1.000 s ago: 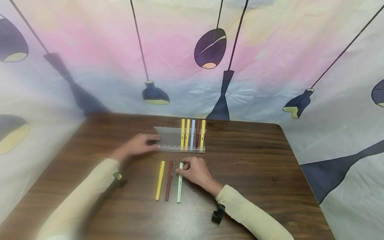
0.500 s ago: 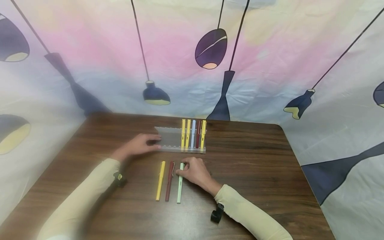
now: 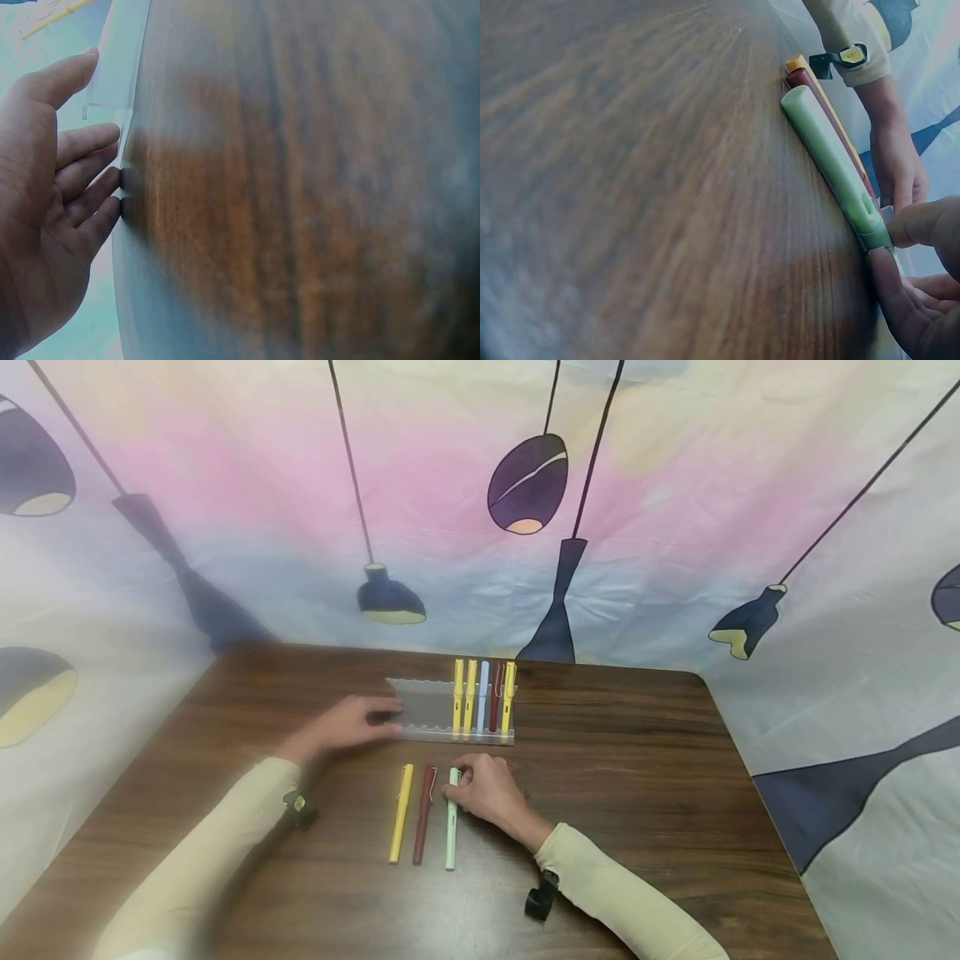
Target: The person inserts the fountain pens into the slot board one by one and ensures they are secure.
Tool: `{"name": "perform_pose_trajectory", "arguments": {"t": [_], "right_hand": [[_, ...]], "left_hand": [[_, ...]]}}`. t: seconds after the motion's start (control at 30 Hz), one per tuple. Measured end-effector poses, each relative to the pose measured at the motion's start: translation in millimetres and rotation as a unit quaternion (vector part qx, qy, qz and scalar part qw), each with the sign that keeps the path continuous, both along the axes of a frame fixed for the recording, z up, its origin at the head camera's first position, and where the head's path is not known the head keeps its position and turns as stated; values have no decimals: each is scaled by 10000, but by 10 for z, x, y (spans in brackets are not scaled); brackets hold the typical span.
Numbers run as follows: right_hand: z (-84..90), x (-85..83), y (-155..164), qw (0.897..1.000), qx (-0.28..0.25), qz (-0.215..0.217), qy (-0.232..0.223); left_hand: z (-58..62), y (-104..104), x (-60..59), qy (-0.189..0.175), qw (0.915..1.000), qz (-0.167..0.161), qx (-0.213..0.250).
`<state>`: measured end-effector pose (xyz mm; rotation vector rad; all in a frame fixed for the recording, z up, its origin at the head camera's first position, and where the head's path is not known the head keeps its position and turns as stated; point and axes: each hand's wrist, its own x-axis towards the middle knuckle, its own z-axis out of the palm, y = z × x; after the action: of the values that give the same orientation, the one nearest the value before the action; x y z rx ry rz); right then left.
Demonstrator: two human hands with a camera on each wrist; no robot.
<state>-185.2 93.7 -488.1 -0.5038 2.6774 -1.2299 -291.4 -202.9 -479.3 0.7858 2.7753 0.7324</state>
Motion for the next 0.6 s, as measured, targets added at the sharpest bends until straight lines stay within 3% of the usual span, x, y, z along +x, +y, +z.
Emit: {"name": "perform_pose_trajectory", "arguments": {"t": [0.6], "right_hand": [[163,-10,41,9996,-278,-82,-36]], "left_hand": [[-45,-11,-28,26,10000,-26,4]]}}
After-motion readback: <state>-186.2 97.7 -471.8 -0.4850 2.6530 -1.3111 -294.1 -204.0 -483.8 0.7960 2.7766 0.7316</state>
